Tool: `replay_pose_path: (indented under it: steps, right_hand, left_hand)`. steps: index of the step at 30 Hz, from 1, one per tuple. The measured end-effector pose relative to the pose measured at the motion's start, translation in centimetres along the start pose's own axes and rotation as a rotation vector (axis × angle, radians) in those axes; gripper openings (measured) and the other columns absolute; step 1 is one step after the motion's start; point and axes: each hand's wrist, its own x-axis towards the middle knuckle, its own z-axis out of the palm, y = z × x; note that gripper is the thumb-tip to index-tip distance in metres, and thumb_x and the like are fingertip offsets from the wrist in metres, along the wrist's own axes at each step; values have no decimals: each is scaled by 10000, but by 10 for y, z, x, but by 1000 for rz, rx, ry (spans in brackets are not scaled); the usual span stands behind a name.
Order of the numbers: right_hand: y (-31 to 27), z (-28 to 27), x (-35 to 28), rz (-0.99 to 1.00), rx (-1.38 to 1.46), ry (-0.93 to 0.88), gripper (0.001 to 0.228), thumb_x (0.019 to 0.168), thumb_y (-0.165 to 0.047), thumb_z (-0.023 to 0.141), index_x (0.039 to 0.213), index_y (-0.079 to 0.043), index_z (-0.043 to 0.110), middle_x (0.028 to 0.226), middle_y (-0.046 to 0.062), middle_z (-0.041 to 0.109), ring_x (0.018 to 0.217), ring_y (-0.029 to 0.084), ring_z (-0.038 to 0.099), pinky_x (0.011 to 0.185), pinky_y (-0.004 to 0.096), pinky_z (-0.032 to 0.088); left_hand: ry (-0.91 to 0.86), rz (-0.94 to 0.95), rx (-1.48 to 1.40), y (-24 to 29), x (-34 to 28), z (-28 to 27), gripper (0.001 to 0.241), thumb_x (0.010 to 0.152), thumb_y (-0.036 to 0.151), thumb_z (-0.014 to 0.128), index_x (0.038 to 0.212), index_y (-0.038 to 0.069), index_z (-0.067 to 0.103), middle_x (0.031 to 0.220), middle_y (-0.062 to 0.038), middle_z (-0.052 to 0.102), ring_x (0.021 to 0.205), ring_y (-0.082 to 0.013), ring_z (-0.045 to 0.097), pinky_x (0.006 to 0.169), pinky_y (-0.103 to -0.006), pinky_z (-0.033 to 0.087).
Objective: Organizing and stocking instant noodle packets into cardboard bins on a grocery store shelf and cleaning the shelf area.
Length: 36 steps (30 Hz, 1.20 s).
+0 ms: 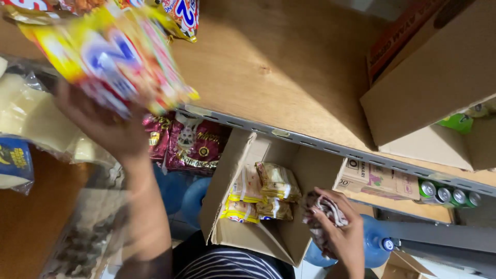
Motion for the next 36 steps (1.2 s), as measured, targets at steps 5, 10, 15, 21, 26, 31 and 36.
replay_pose_path:
  steps: [5,10,15,21,26,31,36]
  right_hand:
    - [11,7,6,42,39,-17,387,811,-52,778,1194,-23,732,1146,96,752,1028,172,680,928,289,508]
    - [8,8,3,162,65,-12,373,825,-58,765,1197,-33,737,1127,88,757,985,156,678,887,280,529]
    - [18,9,-2,119,72,-11,368,830,-54,762,1196,-26,733,1140,85,756,1001,142,680,903,275,521]
    - [17,8,-7,172,63,14,384,825,-73,774,1206,-44,740,1097,82,746,966,143,670,867,273,526]
    - [22,10,-9,173,46,-6,388,824,-84,775,1210,-55,741,1066,75,753,943,135,674,844,269,527]
    - [17,14,-8,189,62,-12,371,827,-84,775,1195,-52,745,1059,70,752,931,128,669,826,264,527]
    - [9,20,-4,197,52,-66,372,833,-82,767,1204,-70,745,1000,67,738,897,111,641,805,260,515]
  left_hand:
    - [-21,-10,-72,-31,54,8,764,1052,169,856,1567,87,297,1536,-181,504,1367,-265,513,1187,-371,421]
    - [-97,64,13,-50,63,34,733,1080,79,841,1565,92,290,1592,-183,470,1420,-264,515,1233,-373,407]
    - [-59,192,309,-82,75,54,901,975,95,875,1599,74,225,1627,-169,366,1540,-320,380,1324,-405,251]
    - [-28,137,601,-133,85,49,947,983,266,821,1615,72,143,1651,-219,318,1537,-397,366,1286,-457,293]
    - [-101,42,657,-126,86,38,897,1027,284,740,1634,77,113,1657,-229,319,1554,-406,357,1304,-470,274]
    - [-150,-39,828,-99,78,28,855,1061,365,687,1643,67,136,1655,-254,305,1541,-460,315,1292,-543,228]
    - [-188,16,577,-116,68,9,782,1108,321,562,1651,79,53,1708,-210,199,1594,-376,254,1340,-487,210]
